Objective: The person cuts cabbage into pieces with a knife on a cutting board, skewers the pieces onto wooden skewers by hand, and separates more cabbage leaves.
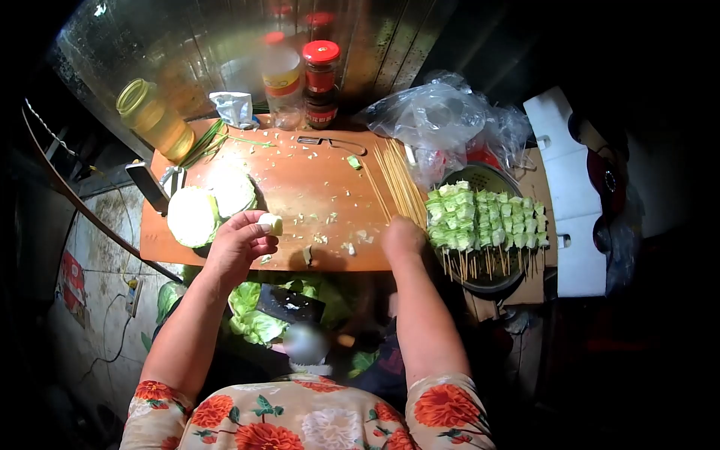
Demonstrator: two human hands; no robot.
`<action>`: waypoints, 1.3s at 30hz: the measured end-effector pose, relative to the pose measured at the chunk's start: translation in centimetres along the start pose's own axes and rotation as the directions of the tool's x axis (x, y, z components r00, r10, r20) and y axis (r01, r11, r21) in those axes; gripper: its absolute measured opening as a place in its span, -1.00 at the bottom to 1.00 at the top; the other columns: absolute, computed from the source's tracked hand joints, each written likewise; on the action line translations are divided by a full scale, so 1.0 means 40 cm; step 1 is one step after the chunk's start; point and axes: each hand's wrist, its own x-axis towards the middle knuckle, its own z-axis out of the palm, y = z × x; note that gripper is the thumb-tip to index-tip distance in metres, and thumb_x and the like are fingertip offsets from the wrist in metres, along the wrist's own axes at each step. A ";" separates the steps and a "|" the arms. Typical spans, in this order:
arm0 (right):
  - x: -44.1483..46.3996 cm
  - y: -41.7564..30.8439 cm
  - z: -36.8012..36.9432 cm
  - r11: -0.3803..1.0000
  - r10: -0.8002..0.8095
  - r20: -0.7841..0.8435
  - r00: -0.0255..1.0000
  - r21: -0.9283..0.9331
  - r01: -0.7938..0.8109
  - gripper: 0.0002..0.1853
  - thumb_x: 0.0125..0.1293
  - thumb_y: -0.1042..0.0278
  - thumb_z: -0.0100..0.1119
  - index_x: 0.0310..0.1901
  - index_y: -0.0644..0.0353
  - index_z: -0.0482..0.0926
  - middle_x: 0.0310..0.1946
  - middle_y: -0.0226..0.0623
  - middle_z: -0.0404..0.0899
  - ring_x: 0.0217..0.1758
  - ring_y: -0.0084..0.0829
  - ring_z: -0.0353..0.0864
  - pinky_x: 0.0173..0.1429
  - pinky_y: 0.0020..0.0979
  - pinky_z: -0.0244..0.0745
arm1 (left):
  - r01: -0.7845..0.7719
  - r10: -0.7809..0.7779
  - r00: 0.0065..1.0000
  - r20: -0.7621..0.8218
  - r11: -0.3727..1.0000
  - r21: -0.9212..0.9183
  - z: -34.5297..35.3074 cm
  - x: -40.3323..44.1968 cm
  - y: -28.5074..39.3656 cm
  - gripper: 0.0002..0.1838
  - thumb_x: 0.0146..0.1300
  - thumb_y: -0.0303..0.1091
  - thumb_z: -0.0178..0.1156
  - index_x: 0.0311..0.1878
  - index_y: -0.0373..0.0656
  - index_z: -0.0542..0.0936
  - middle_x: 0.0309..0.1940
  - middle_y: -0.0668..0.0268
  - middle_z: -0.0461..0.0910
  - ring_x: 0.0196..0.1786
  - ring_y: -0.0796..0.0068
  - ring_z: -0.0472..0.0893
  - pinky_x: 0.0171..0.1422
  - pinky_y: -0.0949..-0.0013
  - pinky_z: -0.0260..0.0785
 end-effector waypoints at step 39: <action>-0.233 -0.083 0.058 0.879 -0.462 0.175 0.869 -0.040 0.475 -0.85 0.10 0.41 0.10 -0.26 0.13 0.53 -0.32 -0.09 0.64 -0.24 -0.07 0.67 -0.20 -0.11 0.56 | -0.053 0.051 0.998 -0.038 0.997 -0.052 0.015 0.010 0.017 -0.63 0.19 -0.53 0.22 0.07 -0.23 0.43 -0.25 0.24 0.61 -0.33 0.45 0.62 -0.16 0.37 0.56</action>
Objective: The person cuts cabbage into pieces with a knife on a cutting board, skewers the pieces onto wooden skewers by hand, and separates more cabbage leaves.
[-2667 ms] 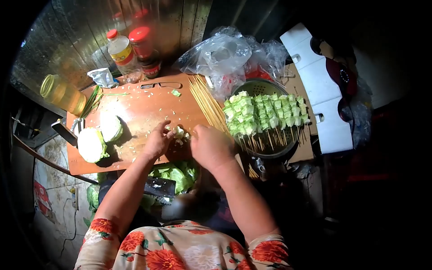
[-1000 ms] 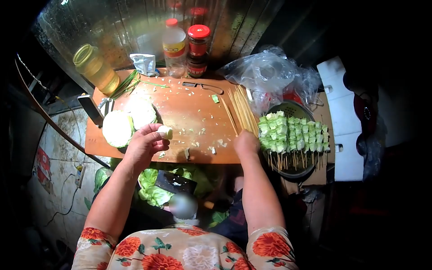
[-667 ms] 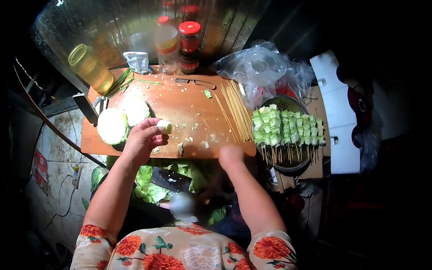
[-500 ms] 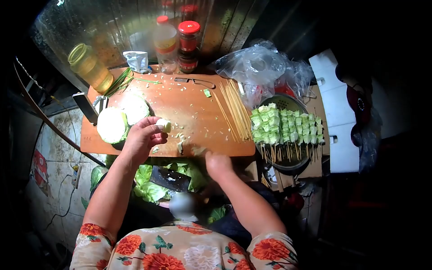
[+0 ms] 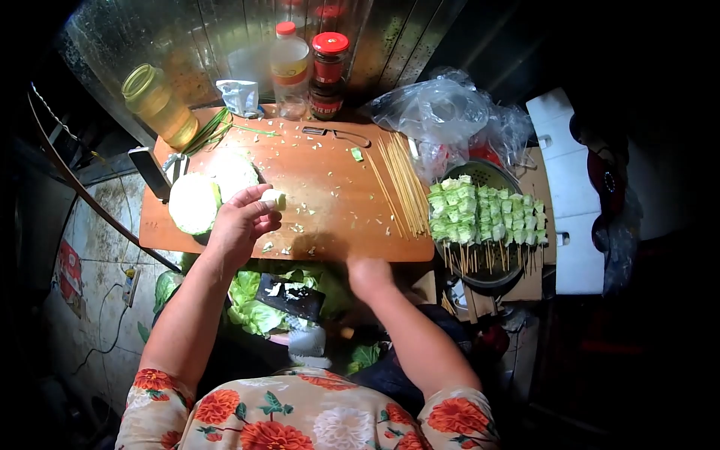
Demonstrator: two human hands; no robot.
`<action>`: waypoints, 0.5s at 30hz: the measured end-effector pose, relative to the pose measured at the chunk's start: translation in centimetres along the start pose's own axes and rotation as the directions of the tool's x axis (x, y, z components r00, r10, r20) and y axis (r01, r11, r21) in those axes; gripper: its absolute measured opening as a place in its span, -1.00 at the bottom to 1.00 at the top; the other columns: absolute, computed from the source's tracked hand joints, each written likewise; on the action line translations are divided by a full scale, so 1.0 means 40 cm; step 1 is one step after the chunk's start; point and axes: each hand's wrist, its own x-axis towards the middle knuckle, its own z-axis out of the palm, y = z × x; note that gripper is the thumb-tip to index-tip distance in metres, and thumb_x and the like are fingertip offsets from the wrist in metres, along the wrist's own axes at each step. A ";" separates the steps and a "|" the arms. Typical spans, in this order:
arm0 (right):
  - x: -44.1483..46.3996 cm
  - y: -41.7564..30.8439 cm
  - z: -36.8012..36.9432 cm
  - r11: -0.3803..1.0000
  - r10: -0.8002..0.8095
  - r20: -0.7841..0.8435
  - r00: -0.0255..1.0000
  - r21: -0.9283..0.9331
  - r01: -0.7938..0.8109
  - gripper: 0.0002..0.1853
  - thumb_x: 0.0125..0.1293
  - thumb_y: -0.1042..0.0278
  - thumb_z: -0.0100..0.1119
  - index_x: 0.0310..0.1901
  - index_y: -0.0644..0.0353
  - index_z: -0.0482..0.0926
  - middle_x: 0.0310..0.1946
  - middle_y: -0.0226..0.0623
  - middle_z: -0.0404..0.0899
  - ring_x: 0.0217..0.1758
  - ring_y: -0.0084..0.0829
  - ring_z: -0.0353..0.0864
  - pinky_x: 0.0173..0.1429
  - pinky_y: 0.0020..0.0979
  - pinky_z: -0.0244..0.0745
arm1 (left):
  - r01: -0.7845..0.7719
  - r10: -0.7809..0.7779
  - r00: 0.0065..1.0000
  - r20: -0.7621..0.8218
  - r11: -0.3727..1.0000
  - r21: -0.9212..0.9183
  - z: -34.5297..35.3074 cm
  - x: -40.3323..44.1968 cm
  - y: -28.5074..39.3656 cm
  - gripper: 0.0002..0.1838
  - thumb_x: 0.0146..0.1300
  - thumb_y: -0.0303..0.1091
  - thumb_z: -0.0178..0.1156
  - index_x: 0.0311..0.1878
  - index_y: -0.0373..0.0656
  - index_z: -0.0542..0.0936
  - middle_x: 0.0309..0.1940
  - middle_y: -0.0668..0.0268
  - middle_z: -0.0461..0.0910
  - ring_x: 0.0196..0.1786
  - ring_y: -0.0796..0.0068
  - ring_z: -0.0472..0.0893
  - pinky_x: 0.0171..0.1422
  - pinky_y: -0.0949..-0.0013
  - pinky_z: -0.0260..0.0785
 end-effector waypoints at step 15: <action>-0.031 -0.099 -0.187 0.584 0.028 -0.270 0.962 0.786 0.203 -0.93 0.02 0.52 0.21 -0.41 0.19 0.54 -0.64 -0.47 0.46 -0.59 -0.69 0.44 -0.45 -0.58 0.37 | -0.137 0.110 0.976 -0.190 0.981 -0.136 -0.055 0.040 0.014 -0.59 0.21 -0.60 0.08 0.15 -0.32 0.38 -0.25 0.13 0.57 -0.28 0.32 0.65 -0.14 0.33 0.61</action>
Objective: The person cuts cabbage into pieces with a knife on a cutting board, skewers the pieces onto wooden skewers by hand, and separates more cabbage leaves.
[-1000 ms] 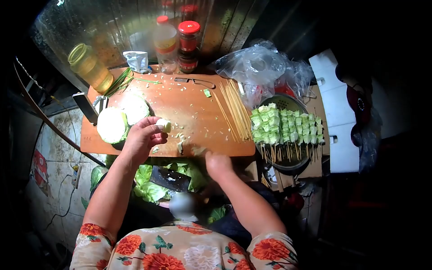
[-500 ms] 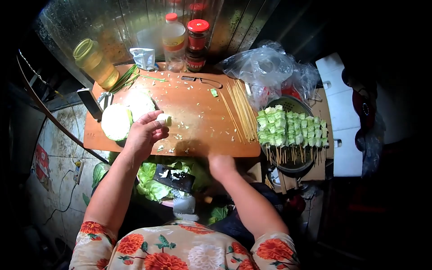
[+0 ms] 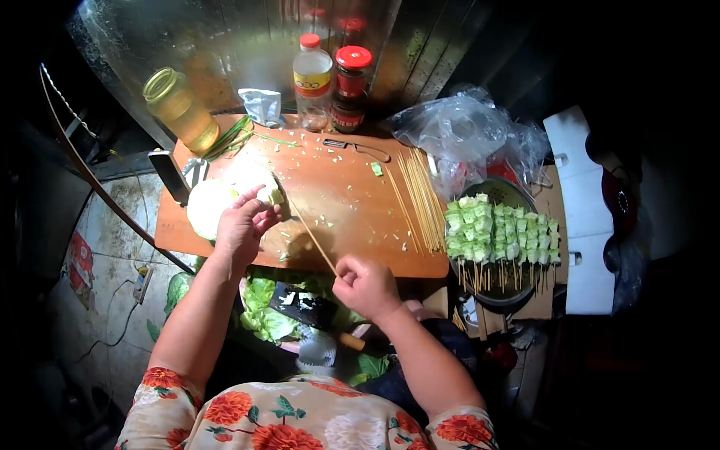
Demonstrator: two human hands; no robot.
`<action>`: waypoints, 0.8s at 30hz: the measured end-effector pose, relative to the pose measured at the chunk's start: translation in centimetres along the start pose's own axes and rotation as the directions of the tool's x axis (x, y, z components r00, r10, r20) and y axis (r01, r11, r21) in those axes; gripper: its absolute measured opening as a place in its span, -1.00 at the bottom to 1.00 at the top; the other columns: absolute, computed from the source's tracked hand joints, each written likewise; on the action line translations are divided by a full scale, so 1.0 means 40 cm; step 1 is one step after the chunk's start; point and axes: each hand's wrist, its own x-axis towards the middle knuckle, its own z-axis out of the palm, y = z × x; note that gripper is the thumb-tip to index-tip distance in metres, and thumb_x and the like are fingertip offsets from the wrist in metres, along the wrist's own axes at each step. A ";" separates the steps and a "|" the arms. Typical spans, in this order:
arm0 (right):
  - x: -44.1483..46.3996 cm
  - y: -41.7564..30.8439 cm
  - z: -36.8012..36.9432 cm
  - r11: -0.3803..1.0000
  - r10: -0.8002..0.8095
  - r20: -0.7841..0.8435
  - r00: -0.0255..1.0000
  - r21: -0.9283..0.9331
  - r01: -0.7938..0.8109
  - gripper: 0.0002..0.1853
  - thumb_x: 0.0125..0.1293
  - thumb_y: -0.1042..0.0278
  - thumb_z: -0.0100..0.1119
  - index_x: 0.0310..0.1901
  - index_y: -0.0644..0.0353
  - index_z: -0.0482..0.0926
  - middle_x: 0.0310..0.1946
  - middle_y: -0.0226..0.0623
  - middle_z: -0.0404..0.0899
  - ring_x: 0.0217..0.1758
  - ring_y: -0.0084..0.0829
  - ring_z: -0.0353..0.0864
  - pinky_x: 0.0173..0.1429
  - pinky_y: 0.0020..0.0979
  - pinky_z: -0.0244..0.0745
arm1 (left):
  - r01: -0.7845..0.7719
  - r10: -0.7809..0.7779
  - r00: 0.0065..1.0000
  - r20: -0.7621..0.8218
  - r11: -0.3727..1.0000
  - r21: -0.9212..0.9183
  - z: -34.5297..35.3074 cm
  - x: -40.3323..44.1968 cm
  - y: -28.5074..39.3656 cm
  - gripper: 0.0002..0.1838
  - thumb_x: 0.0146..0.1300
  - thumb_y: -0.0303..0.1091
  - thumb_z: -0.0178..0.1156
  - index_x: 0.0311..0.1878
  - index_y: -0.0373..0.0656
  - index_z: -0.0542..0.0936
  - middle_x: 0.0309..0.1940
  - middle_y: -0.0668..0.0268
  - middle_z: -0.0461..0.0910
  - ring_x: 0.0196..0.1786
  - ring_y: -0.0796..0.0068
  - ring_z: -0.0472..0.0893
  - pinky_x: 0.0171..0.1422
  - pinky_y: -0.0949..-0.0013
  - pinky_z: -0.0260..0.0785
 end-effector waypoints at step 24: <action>-0.019 -0.074 0.039 0.965 0.081 0.050 0.995 0.248 -0.091 -0.89 0.05 0.42 0.17 -0.35 0.19 0.54 -0.66 -0.42 0.48 -0.60 -0.61 0.44 -0.44 -0.50 0.38 | -0.054 0.055 0.998 0.010 0.995 -0.080 -0.007 -0.002 0.010 -0.58 0.22 -0.59 0.06 0.18 -0.30 0.36 -0.20 0.08 0.55 -0.23 0.26 0.66 -0.13 0.32 0.60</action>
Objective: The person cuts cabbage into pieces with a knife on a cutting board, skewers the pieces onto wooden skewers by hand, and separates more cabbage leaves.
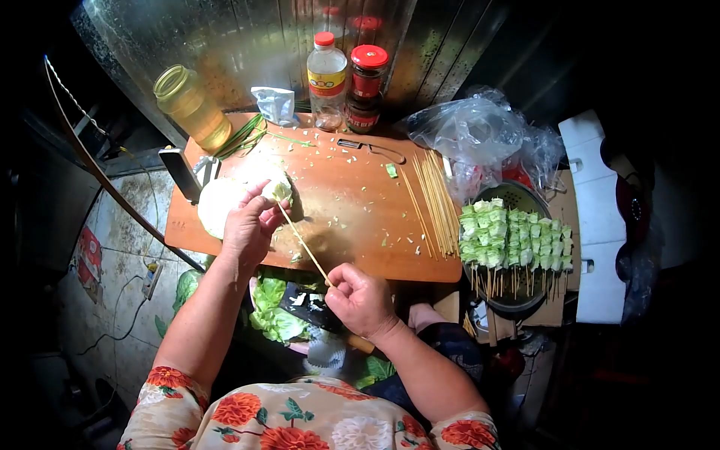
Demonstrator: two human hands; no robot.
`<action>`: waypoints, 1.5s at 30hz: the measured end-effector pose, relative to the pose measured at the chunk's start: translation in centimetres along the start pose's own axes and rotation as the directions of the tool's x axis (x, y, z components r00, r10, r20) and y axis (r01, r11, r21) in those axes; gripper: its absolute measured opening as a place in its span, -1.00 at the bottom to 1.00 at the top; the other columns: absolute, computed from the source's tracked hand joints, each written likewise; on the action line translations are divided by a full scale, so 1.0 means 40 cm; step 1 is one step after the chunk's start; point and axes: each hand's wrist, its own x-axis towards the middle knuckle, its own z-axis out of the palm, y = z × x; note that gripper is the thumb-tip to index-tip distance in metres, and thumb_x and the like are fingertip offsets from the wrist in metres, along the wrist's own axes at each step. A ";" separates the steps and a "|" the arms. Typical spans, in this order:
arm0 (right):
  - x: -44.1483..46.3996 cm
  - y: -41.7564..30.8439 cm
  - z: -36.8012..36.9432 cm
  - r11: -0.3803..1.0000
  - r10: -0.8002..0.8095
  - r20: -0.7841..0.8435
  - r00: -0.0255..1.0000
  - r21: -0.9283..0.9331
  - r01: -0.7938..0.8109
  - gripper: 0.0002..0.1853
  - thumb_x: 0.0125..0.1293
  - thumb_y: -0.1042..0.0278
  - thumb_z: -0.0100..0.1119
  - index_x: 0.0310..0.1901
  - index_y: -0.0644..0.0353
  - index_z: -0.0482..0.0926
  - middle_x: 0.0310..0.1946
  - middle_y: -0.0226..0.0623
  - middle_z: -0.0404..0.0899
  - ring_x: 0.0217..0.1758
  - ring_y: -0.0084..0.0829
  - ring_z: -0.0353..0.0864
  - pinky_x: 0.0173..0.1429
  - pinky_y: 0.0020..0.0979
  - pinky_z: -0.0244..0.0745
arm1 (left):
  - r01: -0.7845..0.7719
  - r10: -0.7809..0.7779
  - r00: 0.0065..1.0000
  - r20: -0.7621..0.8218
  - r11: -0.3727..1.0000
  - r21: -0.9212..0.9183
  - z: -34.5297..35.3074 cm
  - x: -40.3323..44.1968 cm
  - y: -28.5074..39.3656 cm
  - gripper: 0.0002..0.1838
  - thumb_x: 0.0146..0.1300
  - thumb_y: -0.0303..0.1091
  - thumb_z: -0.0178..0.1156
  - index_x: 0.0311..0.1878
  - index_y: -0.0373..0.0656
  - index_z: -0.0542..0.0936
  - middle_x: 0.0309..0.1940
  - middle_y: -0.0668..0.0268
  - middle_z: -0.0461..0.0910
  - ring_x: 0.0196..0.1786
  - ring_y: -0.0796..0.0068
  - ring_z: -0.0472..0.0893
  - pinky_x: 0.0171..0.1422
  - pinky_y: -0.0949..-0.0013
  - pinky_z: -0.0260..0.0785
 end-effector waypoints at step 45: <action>0.099 0.222 -0.163 0.961 0.203 -0.391 0.898 -0.097 -0.259 -0.81 0.22 0.26 0.17 -0.35 0.22 0.57 -0.56 -0.34 0.61 -0.50 -0.54 0.56 -0.34 -0.43 0.45 | -0.322 0.519 0.816 0.255 0.041 0.946 -0.071 0.101 0.000 -0.60 0.11 -0.38 0.20 0.06 -0.20 0.52 -0.07 0.01 0.53 -0.03 0.09 0.54 0.12 0.20 0.40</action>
